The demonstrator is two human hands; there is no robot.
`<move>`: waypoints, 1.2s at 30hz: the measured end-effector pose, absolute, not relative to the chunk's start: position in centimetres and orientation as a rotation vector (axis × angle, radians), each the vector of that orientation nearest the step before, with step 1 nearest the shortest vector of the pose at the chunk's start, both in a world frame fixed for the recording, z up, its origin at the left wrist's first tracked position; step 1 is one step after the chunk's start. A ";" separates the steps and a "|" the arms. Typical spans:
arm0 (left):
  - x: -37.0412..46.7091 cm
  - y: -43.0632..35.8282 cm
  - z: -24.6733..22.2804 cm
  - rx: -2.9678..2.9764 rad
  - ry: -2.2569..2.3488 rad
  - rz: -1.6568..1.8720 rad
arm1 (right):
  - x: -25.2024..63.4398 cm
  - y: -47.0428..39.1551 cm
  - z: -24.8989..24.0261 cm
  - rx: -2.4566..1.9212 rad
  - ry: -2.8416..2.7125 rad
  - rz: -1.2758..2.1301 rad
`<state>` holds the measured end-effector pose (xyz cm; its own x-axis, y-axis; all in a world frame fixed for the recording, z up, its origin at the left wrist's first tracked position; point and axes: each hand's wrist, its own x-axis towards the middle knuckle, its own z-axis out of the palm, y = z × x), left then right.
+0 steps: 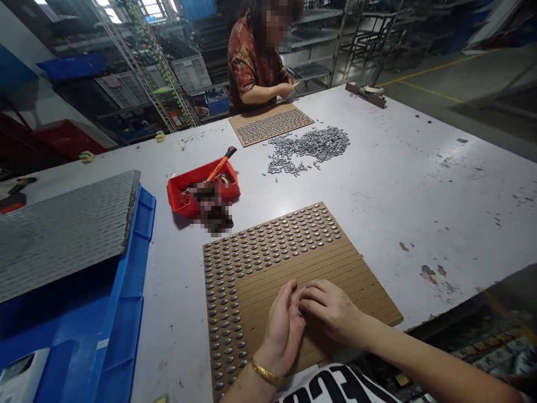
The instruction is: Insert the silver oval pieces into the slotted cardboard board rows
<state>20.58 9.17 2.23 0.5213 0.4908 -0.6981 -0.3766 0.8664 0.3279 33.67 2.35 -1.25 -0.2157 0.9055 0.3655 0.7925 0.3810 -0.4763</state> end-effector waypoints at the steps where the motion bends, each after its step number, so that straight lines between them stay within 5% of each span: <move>1: 20.3 9.1 2.3 0.143 0.878 0.536 | 33.3 2.3 -1.3 -1.455 -2.056 0.250; 12: 14.8 7.9 2.3 0.575 0.884 0.523 | 30.3 2.3 0.6 -1.457 -1.769 0.504; 22: 10.6 8.0 1.5 0.751 0.930 0.619 | 26.4 2.9 1.1 -1.383 -1.162 1.260; 36: 4.3 15.1 2.7 0.238 0.913 1.022 | 25.2 13.3 -3.3 -1.437 -2.174 0.310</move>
<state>4.28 15.05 2.72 0.2029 0.8151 -0.5427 -0.6306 0.5327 0.5643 25.16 13.26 -3.33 -0.3089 0.9063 0.2886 0.7893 0.4136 -0.4538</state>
